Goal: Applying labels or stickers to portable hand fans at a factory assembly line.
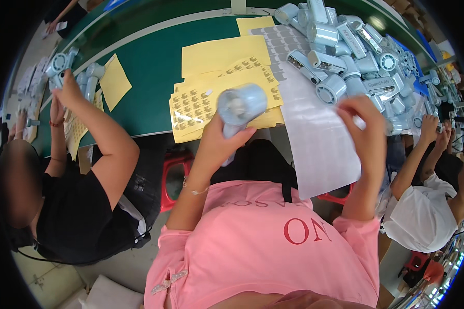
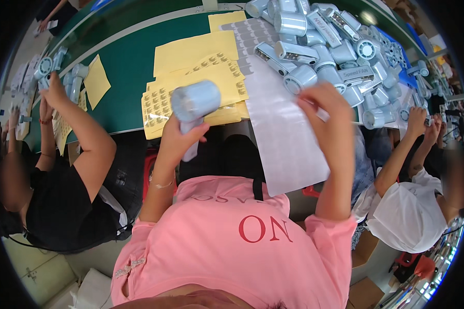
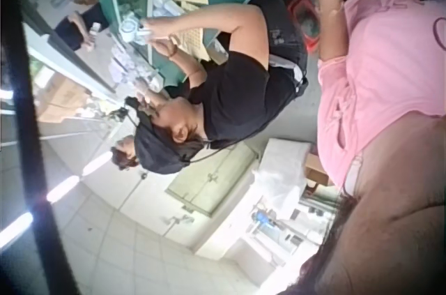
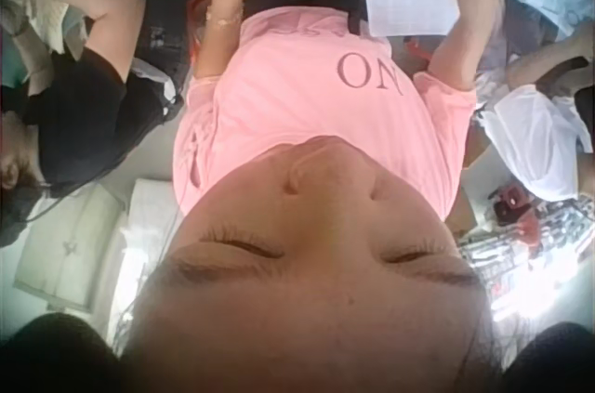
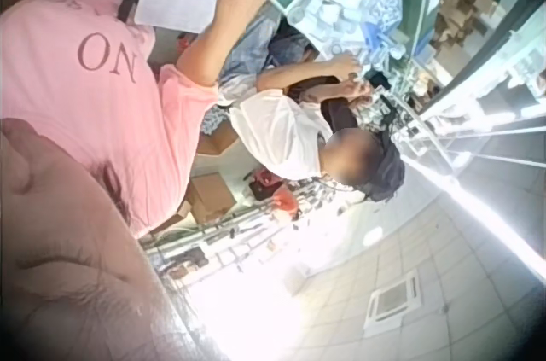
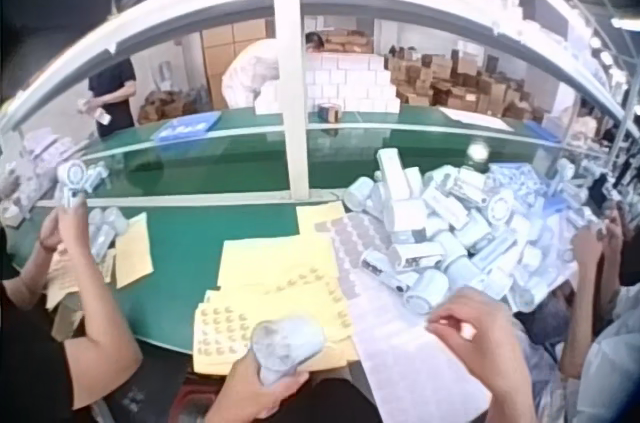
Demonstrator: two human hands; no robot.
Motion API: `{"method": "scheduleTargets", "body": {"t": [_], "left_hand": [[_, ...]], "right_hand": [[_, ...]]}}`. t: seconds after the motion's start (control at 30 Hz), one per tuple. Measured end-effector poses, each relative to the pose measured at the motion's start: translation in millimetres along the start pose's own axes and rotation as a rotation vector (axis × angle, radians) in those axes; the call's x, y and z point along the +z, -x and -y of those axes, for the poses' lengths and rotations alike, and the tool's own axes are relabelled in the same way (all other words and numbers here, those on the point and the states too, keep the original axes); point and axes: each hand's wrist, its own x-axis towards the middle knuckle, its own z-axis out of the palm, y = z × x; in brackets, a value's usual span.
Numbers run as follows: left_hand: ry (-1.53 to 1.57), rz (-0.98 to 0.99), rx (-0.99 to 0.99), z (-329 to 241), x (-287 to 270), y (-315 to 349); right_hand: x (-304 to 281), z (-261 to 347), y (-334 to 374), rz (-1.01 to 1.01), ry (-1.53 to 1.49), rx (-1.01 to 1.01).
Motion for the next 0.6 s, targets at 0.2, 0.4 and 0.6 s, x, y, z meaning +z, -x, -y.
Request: {"method": "scheduleTargets", "body": {"t": [0.2, 0.4, 0.6], "left_hand": [[-0.627, -0.160, 0.269, -5.9, -9.6, -24.0], [-0.542, -0.093, 0.115, -5.0, -33.7, -20.3], [-0.599, -0.064, 0.185, -6.2, -31.3, -17.2]], "right_hand": [[110.1, -10.1, -98.1, 0.182, 0.276, -0.097], [134.3, -14.0, -82.9, 0.104, 0.129, -0.256], [172.3, -26.1, -112.6, 0.224, 0.200, -0.246]]}}
